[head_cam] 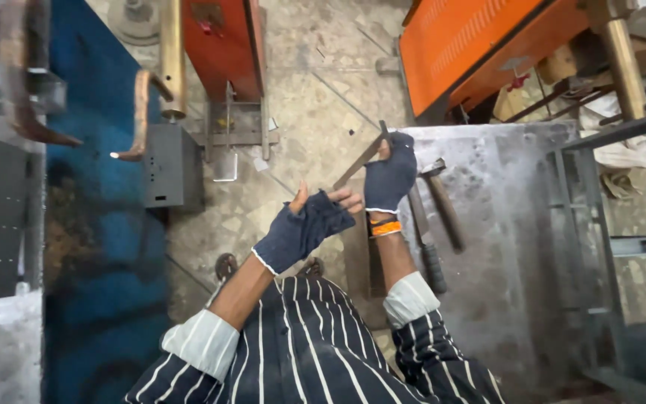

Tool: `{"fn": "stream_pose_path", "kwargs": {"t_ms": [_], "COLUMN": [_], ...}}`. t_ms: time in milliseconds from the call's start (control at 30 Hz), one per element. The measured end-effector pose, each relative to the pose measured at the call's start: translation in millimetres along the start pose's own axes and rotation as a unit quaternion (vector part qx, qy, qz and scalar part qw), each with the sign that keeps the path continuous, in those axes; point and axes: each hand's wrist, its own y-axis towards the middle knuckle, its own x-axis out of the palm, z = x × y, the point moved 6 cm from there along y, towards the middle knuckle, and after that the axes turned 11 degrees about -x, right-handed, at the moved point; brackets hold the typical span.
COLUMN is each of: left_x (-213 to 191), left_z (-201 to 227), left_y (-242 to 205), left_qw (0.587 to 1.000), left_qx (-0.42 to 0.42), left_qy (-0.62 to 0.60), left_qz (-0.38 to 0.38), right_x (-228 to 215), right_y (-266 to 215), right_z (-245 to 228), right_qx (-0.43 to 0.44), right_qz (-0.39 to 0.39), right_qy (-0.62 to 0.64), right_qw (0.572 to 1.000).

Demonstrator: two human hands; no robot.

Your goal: The person welds a rectangular metal frame using a handheld welding torch, then uses a hammer to tap the welded joints. They repeat this process on multiple frames, placing finished pieces on a nearby metal table.

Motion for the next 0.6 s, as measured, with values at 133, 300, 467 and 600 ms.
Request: {"fn": "stream_pose_path", "kwargs": {"t_ms": [133,300,467,600], "left_x": [-18.2,-121.5,-148.7,-168.1], "left_z": [26.2,52.1,70.3,88.0], "left_y": [-35.4,-101.0,-168.4,-209.3], "left_qw": [0.999,0.94,0.934,0.93], "left_qx": [0.015,0.079,0.091,0.13], "left_qy": [-0.026,0.139,0.105,0.116], "left_qz": [-0.038,0.301,0.33,0.325], "right_x": [28.9,86.7,118.1,136.5], "right_y": [-37.4,-110.2,-148.9,-156.3], "right_z": [18.1,-14.2,-88.7,-119.1], "right_qx": [0.118,0.313,0.385,0.331], "right_qz": [0.0,-0.08,-0.168,-0.222], "right_qy": [0.169,0.416,0.491,0.56], "right_qw": [0.978,0.85,0.763,0.726]}}
